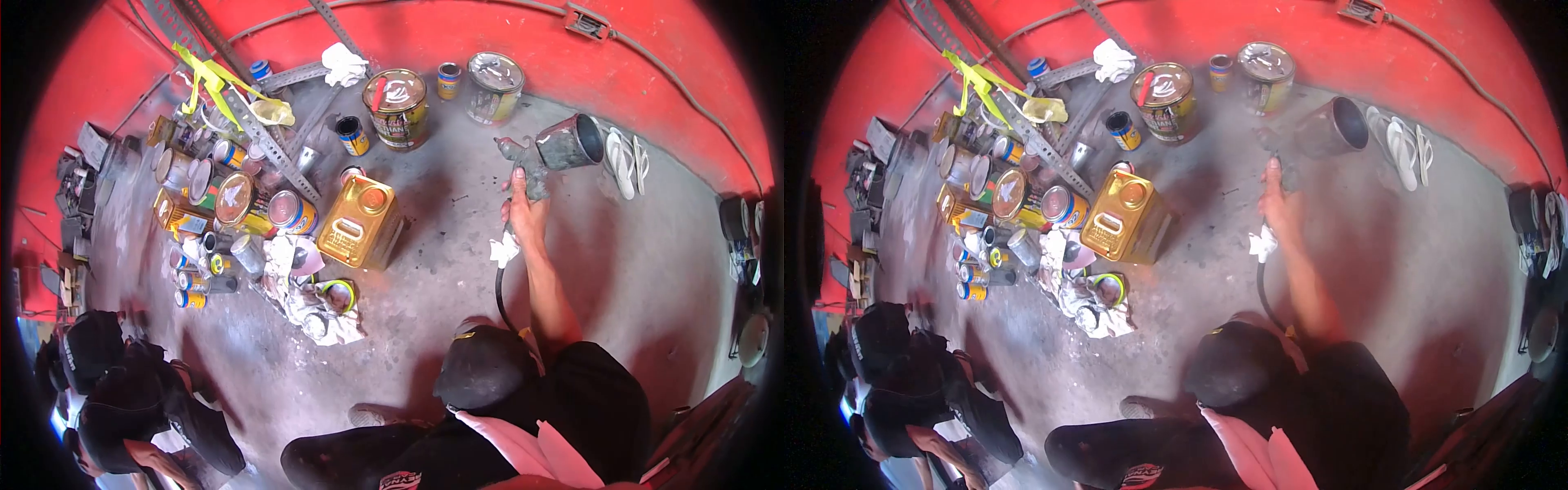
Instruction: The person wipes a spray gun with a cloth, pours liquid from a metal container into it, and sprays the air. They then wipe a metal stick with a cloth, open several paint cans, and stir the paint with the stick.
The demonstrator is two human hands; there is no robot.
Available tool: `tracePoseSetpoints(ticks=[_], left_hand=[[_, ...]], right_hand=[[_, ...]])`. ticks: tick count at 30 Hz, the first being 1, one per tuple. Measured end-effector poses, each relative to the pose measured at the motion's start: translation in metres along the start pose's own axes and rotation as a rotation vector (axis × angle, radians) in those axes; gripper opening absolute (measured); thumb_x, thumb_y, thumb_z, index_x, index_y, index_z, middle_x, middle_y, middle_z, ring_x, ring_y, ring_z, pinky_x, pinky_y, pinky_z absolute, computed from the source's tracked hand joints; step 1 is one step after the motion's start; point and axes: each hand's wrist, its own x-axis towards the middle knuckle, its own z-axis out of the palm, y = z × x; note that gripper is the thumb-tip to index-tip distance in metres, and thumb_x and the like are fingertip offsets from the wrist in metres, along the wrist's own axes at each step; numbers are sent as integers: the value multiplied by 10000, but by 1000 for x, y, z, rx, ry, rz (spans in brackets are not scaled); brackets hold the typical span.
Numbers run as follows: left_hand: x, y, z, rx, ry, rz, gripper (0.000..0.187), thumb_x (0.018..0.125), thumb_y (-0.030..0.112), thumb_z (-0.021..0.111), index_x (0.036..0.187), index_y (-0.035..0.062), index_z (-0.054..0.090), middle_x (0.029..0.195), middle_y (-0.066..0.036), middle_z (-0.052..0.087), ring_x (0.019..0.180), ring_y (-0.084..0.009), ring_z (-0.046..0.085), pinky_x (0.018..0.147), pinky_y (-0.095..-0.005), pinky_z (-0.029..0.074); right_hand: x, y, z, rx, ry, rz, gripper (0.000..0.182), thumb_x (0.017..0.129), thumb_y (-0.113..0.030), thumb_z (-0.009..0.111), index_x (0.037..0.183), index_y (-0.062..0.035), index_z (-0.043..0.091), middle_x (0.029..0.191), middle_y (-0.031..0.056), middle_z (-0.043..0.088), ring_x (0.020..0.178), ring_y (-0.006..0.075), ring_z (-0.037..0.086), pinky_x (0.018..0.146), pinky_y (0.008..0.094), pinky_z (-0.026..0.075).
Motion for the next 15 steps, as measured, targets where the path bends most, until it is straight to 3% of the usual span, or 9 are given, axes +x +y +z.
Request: tracePoseSetpoints(ticks=[3,8,10,13,15], left_hand=[[-5,-5,-4,-19,-9,1,791,808,523,707,1325,-28,471,1211,-168,608,1172,-266,548,1029,-364,396],[-5,-22,-27,-126,-86,46,801,803,528,711,1327,-26,468,1209,-163,609,1171,-264,547,1030,-361,394],[-13,5,-26,-169,-111,60,805,801,530,713,1329,-25,467,1209,-162,609,1171,-262,546,1031,-360,393],[-33,70,-9,89,-14,189,849,807,564,694,1368,-4,405,1192,-134,604,1122,-208,538,986,-328,401],[-25,68,-11,103,-35,168,902,780,583,711,1379,-4,380,1184,-134,604,1117,-210,540,983,-329,404]], right_hand=[[-2,-3,2,13,-41,-80,393,950,-421,572,954,-28,569,726,60,566,422,106,489,352,261,378],[-5,0,6,-29,-9,0,379,947,-398,587,973,-20,569,739,66,582,428,103,490,361,260,392],[-6,0,5,-8,-29,-38,376,946,-394,589,960,-19,569,727,59,570,424,101,486,360,260,389],[-6,-2,6,34,-15,-64,369,946,-389,593,930,-21,569,705,47,551,422,97,482,358,261,382],[-4,1,5,50,14,-51,367,946,-388,594,913,-23,569,694,41,543,423,95,481,358,262,378]])
